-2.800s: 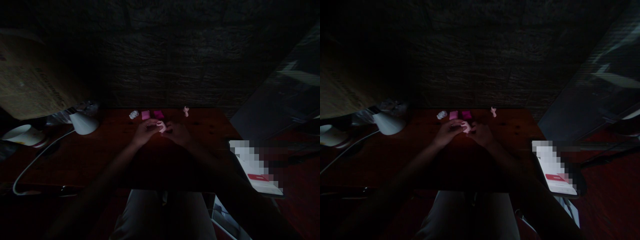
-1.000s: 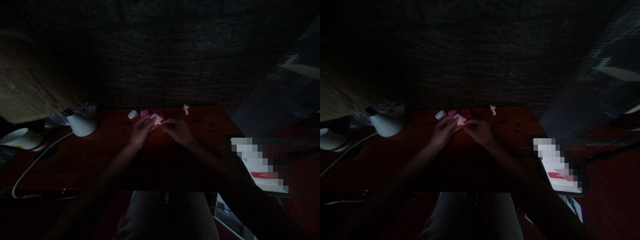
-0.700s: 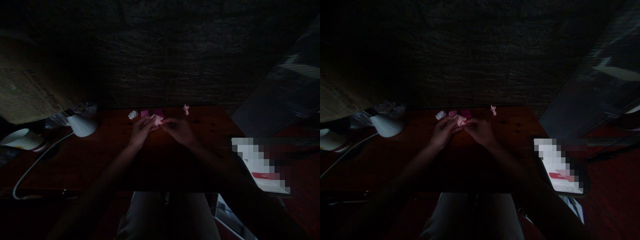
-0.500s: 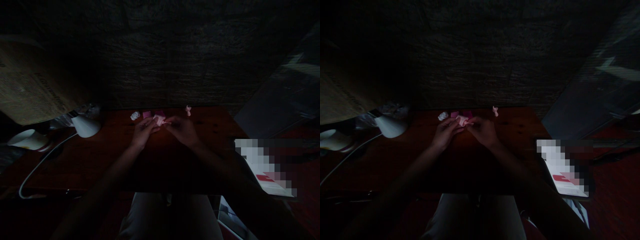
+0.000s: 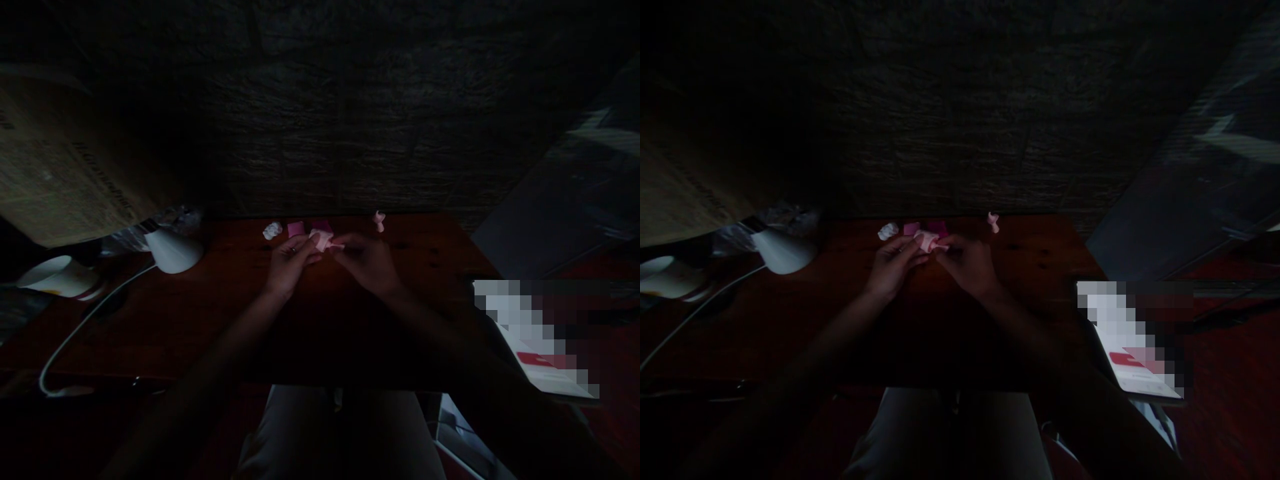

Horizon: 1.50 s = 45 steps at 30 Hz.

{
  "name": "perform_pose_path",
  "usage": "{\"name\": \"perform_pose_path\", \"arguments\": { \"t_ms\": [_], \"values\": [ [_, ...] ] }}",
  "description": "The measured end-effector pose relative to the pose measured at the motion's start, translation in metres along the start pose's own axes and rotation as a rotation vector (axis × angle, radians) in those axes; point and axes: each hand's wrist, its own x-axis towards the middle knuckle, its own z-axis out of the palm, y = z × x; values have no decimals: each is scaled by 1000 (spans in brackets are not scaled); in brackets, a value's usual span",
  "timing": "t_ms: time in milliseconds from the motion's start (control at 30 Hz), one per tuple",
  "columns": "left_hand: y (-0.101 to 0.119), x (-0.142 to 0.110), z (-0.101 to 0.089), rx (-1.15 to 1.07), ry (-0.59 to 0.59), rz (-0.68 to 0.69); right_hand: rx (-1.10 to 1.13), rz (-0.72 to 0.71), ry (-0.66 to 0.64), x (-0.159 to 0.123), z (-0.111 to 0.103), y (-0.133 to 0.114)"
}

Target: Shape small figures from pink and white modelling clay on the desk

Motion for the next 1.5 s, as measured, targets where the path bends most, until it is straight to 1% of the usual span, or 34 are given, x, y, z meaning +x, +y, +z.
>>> {"name": "perform_pose_path", "arguments": {
  "t_ms": [267, 467, 600, 833, 1067, 1367, 1500],
  "values": [
    [-1, 0, -1, 31, -9, -15, 9, 16, 7, 0, -2, 0],
    [0, 1, -1, -10, -14, -49, -58, -23, 16, -2, 0, -4],
    [0, -1, 1, 15, -9, -20, -91, -60, 39, -3, 2, -3],
    [0, -3, 2, 28, -18, 10, -128, -113, 42, -3, 0, -3],
    [-1, -3, 2, 13, 0, -9, -114, -82, 59, -3, 3, -2],
    [-1, -3, 1, 31, -33, -24, -205, -160, 53, -2, 1, -1],
    [-1, -2, 1, 24, -28, -39, -183, -147, 53, -3, 2, 0]
  ]
}}
